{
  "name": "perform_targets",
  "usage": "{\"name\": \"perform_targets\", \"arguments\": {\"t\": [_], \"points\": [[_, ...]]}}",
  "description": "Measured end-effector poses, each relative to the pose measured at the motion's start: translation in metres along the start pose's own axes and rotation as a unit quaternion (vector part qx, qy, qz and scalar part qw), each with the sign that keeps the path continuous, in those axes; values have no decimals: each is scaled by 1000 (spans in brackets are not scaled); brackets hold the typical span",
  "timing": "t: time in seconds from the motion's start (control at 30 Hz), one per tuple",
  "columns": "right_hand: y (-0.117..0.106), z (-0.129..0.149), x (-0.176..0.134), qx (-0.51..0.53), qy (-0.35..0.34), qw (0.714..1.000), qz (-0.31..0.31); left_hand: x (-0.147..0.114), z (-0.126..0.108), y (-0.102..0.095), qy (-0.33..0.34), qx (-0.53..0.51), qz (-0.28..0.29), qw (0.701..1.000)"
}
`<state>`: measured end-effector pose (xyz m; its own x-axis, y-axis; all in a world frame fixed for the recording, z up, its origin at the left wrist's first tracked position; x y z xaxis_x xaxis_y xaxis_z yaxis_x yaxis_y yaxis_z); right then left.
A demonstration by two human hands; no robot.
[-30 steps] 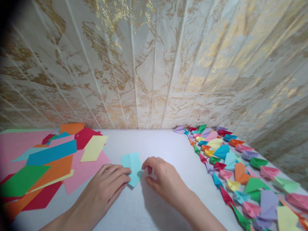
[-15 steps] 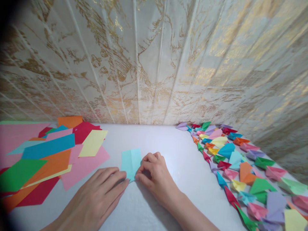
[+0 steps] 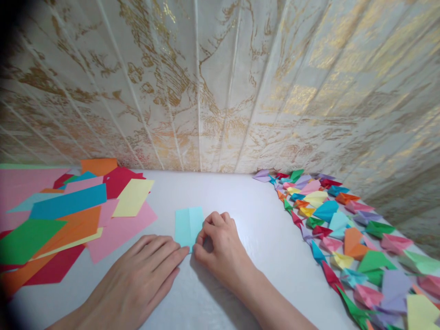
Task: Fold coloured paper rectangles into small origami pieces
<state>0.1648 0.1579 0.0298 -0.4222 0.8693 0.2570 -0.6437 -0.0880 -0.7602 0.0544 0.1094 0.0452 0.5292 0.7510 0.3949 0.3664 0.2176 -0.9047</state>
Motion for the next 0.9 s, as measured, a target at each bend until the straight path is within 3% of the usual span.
{"name": "perform_targets", "arguments": {"t": [0.4, 0.9], "points": [[0, 1, 0, 2, -3, 1000, -3, 5, 1, 6, -13, -6, 65, 998], [3, 4, -1, -19, -3, 1000, 8, 8, -4, 6, -3, 23, 62, 998]]}}
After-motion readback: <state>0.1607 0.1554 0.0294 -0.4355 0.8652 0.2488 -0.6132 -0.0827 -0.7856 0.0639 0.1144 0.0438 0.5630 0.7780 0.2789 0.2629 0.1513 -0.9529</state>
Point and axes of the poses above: each hand's wrist, its own x-axis towards the middle knuckle, its own y-axis out of the palm, z = x × y, the point moved 9 cm from there along x, towards the middle knuckle, and after that the axes turned 15 degrees about -y, right-handed, at the moved point
